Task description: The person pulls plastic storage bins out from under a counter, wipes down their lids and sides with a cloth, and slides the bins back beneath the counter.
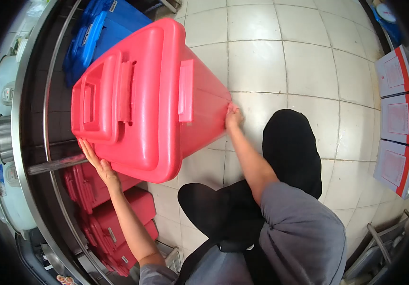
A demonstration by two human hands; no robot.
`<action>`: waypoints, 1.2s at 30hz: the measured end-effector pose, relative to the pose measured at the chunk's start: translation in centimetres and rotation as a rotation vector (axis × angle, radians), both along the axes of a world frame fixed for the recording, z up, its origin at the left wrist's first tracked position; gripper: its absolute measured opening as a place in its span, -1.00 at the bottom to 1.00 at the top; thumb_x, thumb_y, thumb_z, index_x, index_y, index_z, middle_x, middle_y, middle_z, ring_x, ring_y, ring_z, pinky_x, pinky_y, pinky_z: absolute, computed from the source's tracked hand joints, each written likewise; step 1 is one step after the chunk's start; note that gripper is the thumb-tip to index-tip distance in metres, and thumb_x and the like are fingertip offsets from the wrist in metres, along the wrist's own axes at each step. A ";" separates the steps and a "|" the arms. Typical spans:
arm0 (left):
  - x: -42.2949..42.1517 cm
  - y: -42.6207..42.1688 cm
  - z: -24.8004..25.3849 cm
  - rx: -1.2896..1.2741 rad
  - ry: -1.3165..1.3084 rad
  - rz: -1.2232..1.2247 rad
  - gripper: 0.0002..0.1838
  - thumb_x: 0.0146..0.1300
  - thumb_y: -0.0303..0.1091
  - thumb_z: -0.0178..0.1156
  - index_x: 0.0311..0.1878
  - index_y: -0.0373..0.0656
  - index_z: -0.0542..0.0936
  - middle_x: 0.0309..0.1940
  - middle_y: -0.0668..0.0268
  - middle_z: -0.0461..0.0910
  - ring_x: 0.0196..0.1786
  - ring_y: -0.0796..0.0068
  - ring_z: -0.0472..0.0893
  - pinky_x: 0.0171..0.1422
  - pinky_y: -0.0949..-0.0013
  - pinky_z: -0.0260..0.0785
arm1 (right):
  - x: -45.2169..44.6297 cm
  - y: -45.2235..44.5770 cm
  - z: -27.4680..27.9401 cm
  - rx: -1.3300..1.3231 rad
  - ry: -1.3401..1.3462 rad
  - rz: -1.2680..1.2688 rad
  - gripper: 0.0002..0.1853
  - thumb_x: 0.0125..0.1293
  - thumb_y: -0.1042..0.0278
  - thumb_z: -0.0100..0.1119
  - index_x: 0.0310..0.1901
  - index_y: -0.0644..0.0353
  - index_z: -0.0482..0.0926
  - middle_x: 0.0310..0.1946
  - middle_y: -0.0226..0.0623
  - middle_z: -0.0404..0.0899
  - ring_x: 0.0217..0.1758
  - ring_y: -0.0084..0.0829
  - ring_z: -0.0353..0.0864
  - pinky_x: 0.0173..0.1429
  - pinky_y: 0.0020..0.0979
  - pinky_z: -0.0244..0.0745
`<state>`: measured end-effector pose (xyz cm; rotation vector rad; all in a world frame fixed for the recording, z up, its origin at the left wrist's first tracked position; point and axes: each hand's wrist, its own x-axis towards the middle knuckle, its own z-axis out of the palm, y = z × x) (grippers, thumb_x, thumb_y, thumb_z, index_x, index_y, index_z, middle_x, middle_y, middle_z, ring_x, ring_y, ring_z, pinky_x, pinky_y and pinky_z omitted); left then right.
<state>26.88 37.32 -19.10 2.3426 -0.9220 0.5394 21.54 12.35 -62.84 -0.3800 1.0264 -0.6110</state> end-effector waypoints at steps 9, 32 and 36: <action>0.1 2.7 -2.0 -0.155 -0.016 0.295 -0.14 0.47 0.07 0.03 0.61 -0.07 -0.16 0.62 0.10 -0.28 0.63 0.11 -0.19 0.64 0.06 -0.27 | 2.1 -9.0 34.0 -0.945 -0.304 -0.248 -0.59 0.58 0.06 -0.11 0.11 0.28 0.46 -0.14 -0.26 0.56 -0.13 -0.47 0.56 -0.05 -0.41 0.48; -10.4 9.5 1.9 -0.929 0.975 0.627 -0.48 0.50 -0.01 -0.06 0.33 -0.17 0.41 0.19 0.18 0.55 0.17 0.22 0.59 0.24 0.09 0.49 | -1.8 -1.7 31.0 -0.778 -0.558 0.535 -0.76 0.37 0.28 0.14 -0.05 0.22 0.61 0.00 -0.34 0.54 0.02 -0.45 0.53 0.16 -0.35 0.44; -10.0 11.8 1.7 -0.828 0.923 0.631 -0.50 0.49 0.02 -0.07 0.26 -0.16 0.46 0.08 0.22 0.60 0.06 0.25 0.63 0.12 0.14 0.55 | 1.4 0.4 19.1 -1.110 -0.259 0.430 -0.68 0.43 0.17 0.05 -0.06 0.26 0.62 -0.10 -0.29 0.57 -0.11 -0.40 0.59 -0.01 -0.35 0.51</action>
